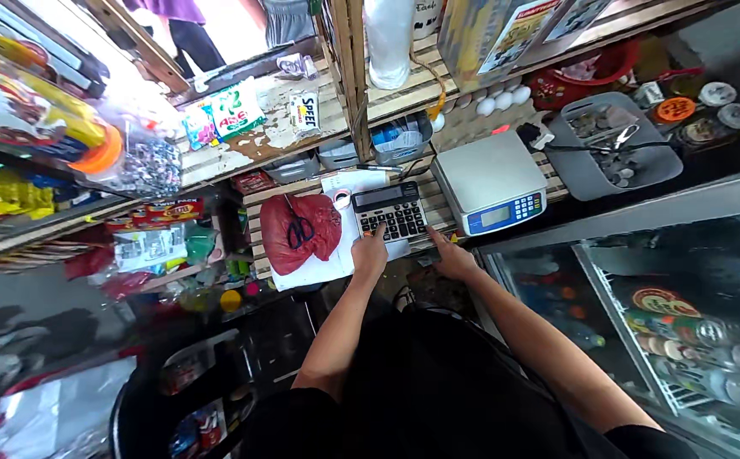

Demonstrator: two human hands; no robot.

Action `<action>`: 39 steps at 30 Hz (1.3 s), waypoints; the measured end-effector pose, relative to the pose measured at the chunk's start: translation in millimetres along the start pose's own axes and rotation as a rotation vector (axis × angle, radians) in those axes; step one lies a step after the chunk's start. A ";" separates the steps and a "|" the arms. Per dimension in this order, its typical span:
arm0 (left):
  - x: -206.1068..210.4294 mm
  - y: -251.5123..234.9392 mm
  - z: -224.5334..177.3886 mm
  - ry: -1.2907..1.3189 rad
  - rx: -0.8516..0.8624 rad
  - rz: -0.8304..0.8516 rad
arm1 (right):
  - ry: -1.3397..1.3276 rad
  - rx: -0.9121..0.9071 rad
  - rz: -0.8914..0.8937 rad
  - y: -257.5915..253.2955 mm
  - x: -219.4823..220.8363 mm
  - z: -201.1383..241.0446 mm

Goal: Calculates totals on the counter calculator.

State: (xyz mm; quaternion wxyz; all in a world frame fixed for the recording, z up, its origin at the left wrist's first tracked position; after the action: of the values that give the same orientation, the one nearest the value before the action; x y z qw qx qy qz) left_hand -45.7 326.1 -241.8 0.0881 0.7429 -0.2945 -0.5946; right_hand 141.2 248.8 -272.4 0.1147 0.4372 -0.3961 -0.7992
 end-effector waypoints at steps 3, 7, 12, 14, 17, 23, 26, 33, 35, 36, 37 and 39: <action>-4.4 -5.5 -10.7 0.004 0.016 0.020 | 0.010 0.014 0.002 -0.2 -1.0 1.1; 7.4 -0.9 -31.9 -0.057 0.158 0.125 | 0.000 0.010 0.001 -1.1 0.5 1.4; -6.7 8.5 -23.1 0.067 0.154 0.129 | -0.008 0.007 -0.010 0.0 3.5 -0.8; -32.1 12.3 0.4 0.187 0.078 -0.043 | -0.025 -0.004 -0.022 0.2 4.3 -1.7; -85.1 -1.3 55.3 0.262 -0.020 -0.411 | -0.040 -0.034 -0.050 -2.3 3.7 1.0; -209.8 -67.3 133.9 0.171 -0.083 -0.801 | -0.019 -0.027 -0.055 -2.6 5.9 0.1; -240.2 -99.2 151.0 0.146 -0.115 -0.663 | -0.023 -0.014 -0.063 1.2 5.3 2.5; -218.3 -117.4 125.8 0.018 -0.050 -0.536 | -0.021 0.021 -0.041 -0.3 8.7 1.8; -207.6 -113.5 115.9 0.016 0.018 -0.536 | -0.021 0.019 -0.039 1.0 9.1 2.0; -202.5 -110.8 113.5 0.038 0.046 -0.540 | -0.011 0.021 -0.033 1.8 8.8 2.0; -198.4 -107.4 112.8 0.067 0.066 -0.557 | -0.001 0.020 -0.027 2.1 8.0 2.0; -192.5 -92.1 113.1 0.166 0.090 -0.691 | 0.016 0.007 -0.023 0.6 5.2 2.5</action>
State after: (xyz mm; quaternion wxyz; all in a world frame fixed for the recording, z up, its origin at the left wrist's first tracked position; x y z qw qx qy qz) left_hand -143.8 530.1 -157.4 -0.1276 0.8475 -0.0436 -0.5133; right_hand 136.1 247.0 -274.4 0.1074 0.4484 -0.3928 -0.7956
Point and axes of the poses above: each hand's wrist, its own y-axis away from the middle knuckle, its own x-axis out of the palm, z = x × y, the point moved 3 cm from there along -y, towards the middle knuckle, and after that the axes turned 4 degrees about x, right-handed, at the moved point
